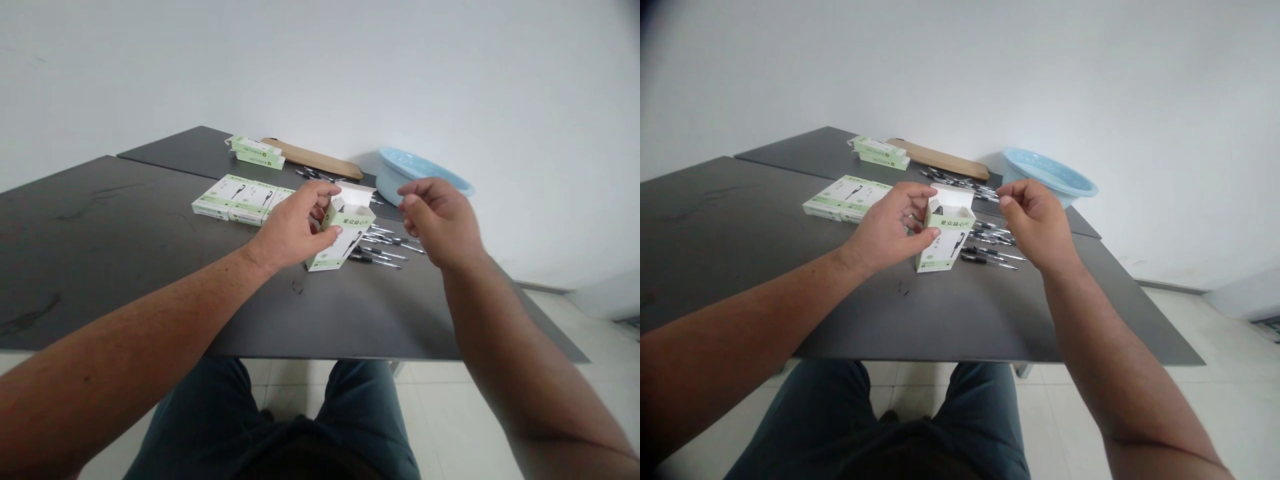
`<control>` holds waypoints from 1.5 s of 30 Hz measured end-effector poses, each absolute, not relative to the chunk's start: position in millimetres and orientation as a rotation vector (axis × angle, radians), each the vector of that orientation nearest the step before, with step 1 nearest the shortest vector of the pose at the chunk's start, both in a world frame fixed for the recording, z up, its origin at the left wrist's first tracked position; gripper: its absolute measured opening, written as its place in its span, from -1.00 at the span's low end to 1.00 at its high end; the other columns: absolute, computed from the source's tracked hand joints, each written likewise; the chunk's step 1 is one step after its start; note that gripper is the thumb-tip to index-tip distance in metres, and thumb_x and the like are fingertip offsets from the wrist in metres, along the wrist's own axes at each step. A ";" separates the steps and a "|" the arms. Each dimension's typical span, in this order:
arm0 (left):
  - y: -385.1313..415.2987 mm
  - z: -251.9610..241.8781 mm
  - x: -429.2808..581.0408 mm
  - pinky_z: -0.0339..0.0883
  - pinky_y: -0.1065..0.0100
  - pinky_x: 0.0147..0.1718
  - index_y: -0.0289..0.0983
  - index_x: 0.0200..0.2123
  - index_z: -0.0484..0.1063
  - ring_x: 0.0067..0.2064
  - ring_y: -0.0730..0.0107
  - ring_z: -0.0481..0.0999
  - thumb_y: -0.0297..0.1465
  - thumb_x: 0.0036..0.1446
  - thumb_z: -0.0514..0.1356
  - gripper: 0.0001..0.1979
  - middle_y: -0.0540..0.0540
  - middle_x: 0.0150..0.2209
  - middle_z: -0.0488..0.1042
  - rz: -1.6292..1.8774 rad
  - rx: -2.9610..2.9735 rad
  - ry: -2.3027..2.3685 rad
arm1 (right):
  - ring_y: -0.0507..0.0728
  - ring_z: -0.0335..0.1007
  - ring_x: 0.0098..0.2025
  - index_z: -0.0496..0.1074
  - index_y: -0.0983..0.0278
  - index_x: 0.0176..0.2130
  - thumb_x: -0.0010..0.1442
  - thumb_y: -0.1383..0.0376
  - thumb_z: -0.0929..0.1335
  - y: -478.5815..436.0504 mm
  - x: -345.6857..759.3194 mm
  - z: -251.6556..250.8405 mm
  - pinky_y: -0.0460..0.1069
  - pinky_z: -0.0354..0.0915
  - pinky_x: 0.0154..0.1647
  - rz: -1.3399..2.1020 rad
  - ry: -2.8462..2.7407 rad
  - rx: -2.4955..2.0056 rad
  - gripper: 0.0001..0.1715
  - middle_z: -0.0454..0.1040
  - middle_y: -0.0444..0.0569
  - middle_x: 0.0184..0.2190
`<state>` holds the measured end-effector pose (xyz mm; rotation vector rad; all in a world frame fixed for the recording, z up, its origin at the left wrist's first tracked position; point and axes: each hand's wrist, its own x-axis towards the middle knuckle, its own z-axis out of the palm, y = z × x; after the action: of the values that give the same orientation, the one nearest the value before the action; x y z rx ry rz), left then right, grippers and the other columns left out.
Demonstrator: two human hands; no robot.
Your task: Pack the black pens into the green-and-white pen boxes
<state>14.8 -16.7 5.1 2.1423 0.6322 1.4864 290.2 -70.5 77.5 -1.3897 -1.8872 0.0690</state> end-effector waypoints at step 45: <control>-17.9 4.6 10.5 0.56 0.32 -0.29 -0.16 0.29 0.42 -0.20 0.30 0.62 -0.37 0.16 0.41 -0.38 -0.10 -0.13 0.56 1.423 2.150 0.643 | -0.01 0.37 -0.51 0.36 0.08 -0.12 0.32 -0.12 0.52 -88.5 237.0 142.2 -0.06 0.29 -0.58 0.313 -1.763 -0.844 -0.55 0.42 -0.21 -0.34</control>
<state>10.5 -17.9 4.6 2.1497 0.6433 1.4231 237.0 -88.5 142.2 -0.8442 -1.7634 0.3126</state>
